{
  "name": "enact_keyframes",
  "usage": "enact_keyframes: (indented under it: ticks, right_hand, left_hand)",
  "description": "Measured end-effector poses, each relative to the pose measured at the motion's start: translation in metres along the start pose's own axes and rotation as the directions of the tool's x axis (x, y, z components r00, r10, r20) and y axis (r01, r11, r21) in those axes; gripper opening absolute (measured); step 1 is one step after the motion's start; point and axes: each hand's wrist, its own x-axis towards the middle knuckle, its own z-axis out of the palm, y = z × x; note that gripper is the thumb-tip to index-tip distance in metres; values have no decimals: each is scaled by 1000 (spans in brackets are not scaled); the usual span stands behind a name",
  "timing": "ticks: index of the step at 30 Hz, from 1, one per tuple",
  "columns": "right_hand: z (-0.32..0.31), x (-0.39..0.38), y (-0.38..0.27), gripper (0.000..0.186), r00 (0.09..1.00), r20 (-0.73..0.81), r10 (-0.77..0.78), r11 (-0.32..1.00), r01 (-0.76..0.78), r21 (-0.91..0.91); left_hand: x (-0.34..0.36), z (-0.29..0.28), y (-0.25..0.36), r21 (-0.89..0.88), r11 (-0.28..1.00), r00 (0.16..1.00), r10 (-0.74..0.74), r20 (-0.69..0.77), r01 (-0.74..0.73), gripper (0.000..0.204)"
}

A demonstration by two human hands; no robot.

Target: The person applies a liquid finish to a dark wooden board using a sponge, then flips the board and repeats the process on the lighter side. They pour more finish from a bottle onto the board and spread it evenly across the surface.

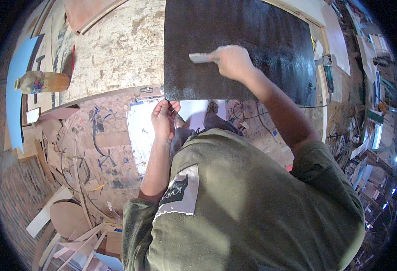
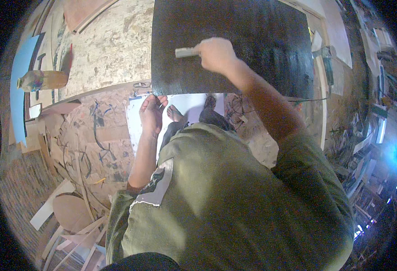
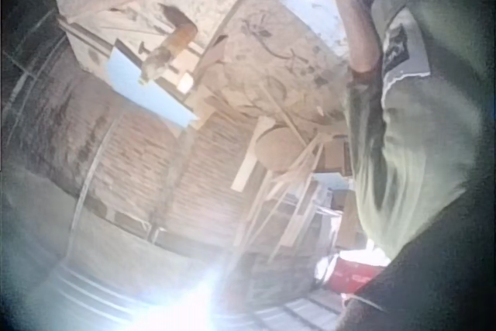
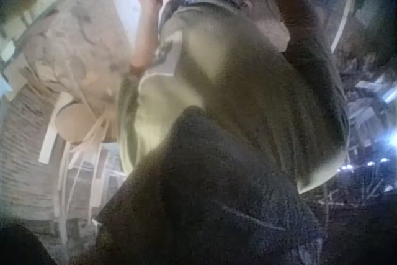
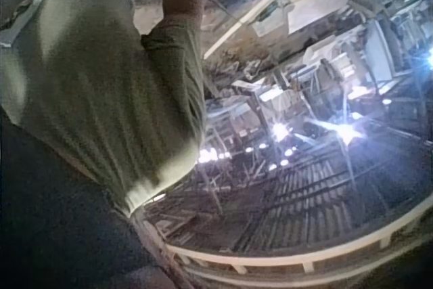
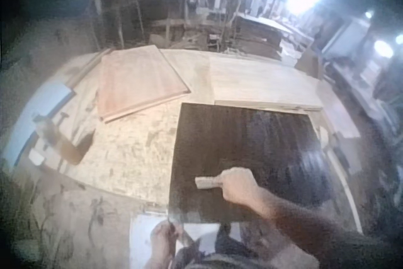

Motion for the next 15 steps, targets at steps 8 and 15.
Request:
enact_keyframes:
  ticks: [8,15]
  right_hand:
    - [6,-98,-51,35,992,18,-128,985,125,117]
    - [6,-123,-55,28,981,182,-68,963,17,268]
  left_hand:
    - [1,0,1,-11,1000,1000,-1,3,1,16]
    - [1,1,3,-63,998,1000,-7,27,9,16]
